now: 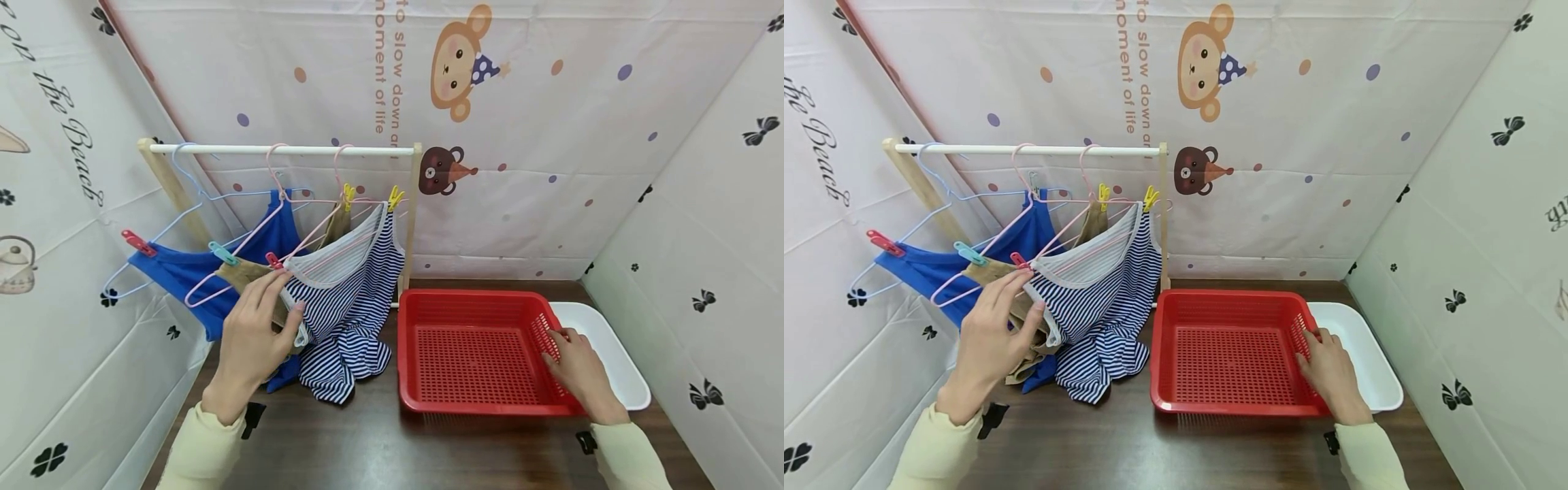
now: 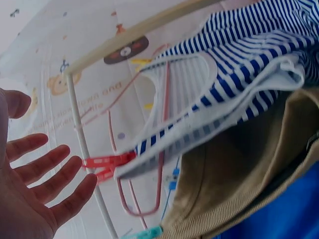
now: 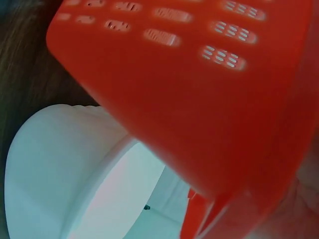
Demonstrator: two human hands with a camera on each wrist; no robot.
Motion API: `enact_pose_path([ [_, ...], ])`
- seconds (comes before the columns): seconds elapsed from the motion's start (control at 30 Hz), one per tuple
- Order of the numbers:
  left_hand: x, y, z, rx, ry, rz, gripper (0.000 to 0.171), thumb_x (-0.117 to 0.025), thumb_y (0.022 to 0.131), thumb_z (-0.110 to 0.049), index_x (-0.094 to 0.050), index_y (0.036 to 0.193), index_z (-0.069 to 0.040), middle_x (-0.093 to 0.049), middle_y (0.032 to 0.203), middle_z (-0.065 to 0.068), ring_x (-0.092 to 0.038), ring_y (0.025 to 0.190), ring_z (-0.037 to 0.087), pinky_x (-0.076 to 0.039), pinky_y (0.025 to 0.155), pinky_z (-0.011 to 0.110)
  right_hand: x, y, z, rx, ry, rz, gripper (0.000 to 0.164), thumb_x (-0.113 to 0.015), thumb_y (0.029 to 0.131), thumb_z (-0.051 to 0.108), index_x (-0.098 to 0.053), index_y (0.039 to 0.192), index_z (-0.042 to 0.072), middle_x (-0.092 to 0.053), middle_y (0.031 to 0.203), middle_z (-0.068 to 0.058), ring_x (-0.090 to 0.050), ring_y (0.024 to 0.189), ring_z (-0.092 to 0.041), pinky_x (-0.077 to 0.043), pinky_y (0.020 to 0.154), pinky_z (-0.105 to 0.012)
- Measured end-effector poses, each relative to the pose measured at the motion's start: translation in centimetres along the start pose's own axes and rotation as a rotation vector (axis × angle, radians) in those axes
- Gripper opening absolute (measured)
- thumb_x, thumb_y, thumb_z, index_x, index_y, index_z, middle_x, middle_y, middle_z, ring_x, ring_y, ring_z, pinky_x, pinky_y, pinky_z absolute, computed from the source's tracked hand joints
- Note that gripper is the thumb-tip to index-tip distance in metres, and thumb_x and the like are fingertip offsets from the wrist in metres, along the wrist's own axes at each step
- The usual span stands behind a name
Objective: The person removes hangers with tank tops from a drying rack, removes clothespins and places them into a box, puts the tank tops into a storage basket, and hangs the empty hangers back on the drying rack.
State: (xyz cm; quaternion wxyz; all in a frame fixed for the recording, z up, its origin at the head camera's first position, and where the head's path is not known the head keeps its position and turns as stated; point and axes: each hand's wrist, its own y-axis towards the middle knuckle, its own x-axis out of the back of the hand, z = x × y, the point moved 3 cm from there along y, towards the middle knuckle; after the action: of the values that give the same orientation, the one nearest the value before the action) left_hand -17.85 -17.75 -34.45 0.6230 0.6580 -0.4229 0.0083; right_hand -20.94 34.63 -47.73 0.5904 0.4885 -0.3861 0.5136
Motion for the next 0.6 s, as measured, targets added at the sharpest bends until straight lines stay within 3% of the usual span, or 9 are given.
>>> enact_pose_path([
  [0.23, 0.7, 0.1, 1.1, 0.03, -0.002, -0.048, 0.046, -0.06, 0.092, -0.028, -0.06, 0.131, -0.004, -0.062, 0.13, 0.016, -0.059, 0.118, 0.034, -0.049, 0.093, 0.054, -0.1, -0.1, -0.7, -0.026, -0.008, -0.002, 0.048, -0.073, 0.082, 0.009, -0.058, 0.125, -0.008, -0.054, 0.119, -0.033, -0.052, 0.105, -0.047, -0.048, 0.085, -0.063],
  [0.6, 0.8, -0.1, 3.0, 0.099, 0.011, -0.024, 0.043, -0.063, 0.091, -0.021, -0.059, 0.13, -0.003, -0.062, 0.129, 0.018, -0.057, 0.119, 0.037, -0.049, 0.093, 0.056, -0.2, -0.1, -1.4, -0.037, -0.002, -0.06, 0.044, -0.073, 0.08, 0.004, -0.06, 0.119, -0.011, -0.054, 0.114, -0.037, -0.054, 0.098, -0.051, -0.048, 0.083, -0.064],
])
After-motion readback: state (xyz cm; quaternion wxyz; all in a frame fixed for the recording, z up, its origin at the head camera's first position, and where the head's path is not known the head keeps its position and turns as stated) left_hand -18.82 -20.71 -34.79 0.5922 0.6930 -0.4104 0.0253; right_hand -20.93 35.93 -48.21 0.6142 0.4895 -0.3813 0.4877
